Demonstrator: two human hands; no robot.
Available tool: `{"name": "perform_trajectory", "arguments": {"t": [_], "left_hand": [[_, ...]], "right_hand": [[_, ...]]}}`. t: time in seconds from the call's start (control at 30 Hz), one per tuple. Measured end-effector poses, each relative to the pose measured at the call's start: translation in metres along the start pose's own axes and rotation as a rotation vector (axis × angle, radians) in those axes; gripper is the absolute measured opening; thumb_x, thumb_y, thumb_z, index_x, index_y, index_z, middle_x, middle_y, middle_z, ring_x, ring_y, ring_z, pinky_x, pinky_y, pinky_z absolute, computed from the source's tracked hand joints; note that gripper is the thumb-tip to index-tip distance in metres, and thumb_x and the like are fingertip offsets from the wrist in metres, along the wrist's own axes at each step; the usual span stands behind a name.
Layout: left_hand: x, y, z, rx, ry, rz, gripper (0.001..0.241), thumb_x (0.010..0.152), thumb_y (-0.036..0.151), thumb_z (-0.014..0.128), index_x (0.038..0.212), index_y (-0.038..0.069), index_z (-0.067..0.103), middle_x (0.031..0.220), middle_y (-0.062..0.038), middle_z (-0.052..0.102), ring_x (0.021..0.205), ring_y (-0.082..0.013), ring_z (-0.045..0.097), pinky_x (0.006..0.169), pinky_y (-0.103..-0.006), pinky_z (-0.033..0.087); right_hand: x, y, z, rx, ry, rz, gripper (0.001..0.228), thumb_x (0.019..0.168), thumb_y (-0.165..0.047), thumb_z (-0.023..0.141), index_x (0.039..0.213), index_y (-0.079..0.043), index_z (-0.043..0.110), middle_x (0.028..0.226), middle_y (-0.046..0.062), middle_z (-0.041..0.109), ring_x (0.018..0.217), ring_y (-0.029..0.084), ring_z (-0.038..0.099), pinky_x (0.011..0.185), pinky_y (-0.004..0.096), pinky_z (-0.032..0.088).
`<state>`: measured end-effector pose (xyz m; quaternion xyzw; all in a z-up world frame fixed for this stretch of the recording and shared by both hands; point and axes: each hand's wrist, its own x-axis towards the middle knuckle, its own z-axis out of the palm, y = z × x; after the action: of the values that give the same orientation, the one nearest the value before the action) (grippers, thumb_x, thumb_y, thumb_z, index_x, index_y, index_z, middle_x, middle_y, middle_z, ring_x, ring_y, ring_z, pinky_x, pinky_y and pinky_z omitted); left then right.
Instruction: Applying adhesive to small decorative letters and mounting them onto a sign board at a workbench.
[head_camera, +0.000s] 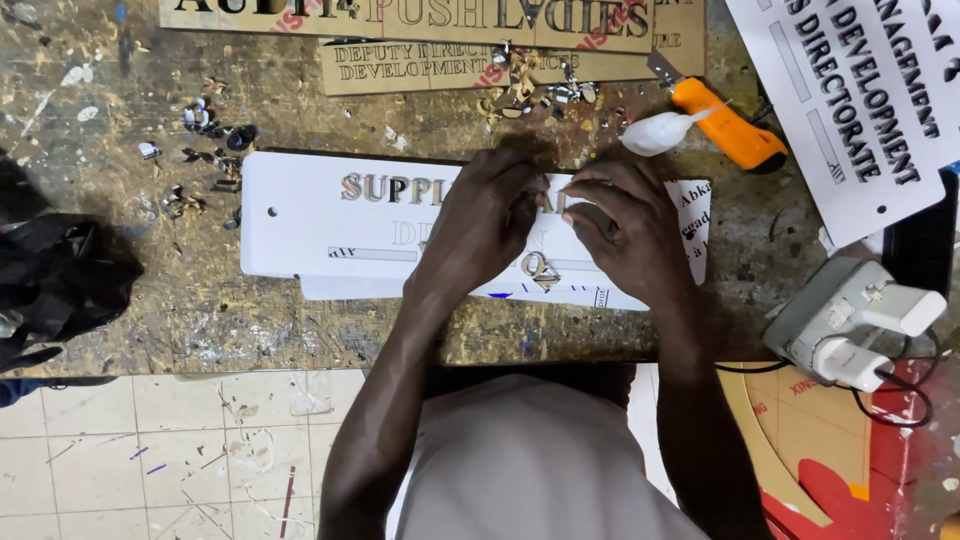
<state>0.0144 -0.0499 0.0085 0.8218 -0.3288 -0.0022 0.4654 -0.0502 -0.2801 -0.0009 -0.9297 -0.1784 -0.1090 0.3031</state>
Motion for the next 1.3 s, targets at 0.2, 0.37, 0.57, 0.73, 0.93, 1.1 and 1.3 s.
{"name": "perform_trajectory", "arguments": {"t": [0.2,0.37,0.57,0.73,0.93,1.1,1.3], "left_hand": [[0.005,-0.004,0.001,-0.071,-0.006,-0.046,0.019,0.103,0.003,0.067,0.116,0.001,0.081,0.113,-0.018,0.076,0.108,-0.0453,0.073,0.088,-0.0526,0.059],[0.004,-0.005,0.001,-0.103,-0.002,-0.07,0.016,0.105,0.005,0.067,0.113,0.003,0.081,0.109,-0.017,0.076,0.106,-0.045,0.072,0.087,-0.0529,0.058],[0.004,-0.009,0.004,-0.126,0.007,-0.069,0.014,0.104,0.005,0.069,0.111,0.004,0.08,0.106,-0.017,0.076,0.103,-0.046,0.072,0.088,-0.0543,0.058],[0.004,-0.003,-0.001,-0.129,0.015,-0.07,0.012,0.104,0.006,0.07,0.111,0.004,0.08,0.105,-0.017,0.076,0.103,-0.0455,0.072,0.088,-0.0547,0.058],[0.0,-0.013,0.008,-0.116,0.02,-0.078,0.012,0.104,0.006,0.071,0.112,0.003,0.08,0.104,-0.018,0.076,0.101,-0.0451,0.071,0.091,-0.0558,0.058],[-0.002,-0.014,0.011,-0.119,0.025,-0.081,0.012,0.104,0.005,0.072,0.113,0.002,0.08,0.104,-0.019,0.076,0.102,-0.0456,0.071,0.091,-0.0566,0.057],[-0.002,-0.016,0.013,-0.089,0.017,-0.079,0.015,0.103,0.003,0.072,0.115,0.001,0.079,0.106,-0.018,0.076,0.106,-0.0428,0.071,0.096,-0.0557,0.057]], "right_hand": [[0.001,-0.004,-0.003,0.024,-0.005,0.008,0.02,0.107,-0.008,0.083,0.127,-0.005,0.082,0.128,0.013,0.075,0.122,0.04,0.072,0.102,0.052,0.054],[0.001,-0.004,-0.003,0.032,-0.012,0.016,0.018,0.109,-0.008,0.081,0.127,-0.005,0.082,0.129,0.014,0.074,0.122,0.04,0.07,0.102,0.052,0.054],[0.002,-0.003,-0.004,0.033,-0.02,0.001,0.018,0.11,-0.008,0.081,0.128,-0.003,0.081,0.129,0.015,0.073,0.124,0.041,0.07,0.103,0.054,0.054],[0.002,-0.003,-0.004,0.054,-0.018,0.016,0.019,0.111,-0.008,0.08,0.13,-0.004,0.08,0.13,0.016,0.072,0.124,0.042,0.069,0.104,0.055,0.054],[0.002,-0.005,-0.004,0.053,-0.024,0.013,0.018,0.111,-0.009,0.08,0.129,-0.004,0.08,0.13,0.015,0.072,0.123,0.041,0.069,0.103,0.054,0.054],[0.003,-0.005,-0.005,0.051,-0.026,0.01,0.019,0.111,-0.008,0.081,0.129,-0.004,0.08,0.13,0.015,0.072,0.123,0.042,0.069,0.102,0.055,0.054],[0.002,-0.005,-0.003,0.079,-0.034,0.031,0.019,0.112,-0.009,0.079,0.131,-0.005,0.08,0.129,0.016,0.071,0.125,0.043,0.069,0.104,0.057,0.053]]}}
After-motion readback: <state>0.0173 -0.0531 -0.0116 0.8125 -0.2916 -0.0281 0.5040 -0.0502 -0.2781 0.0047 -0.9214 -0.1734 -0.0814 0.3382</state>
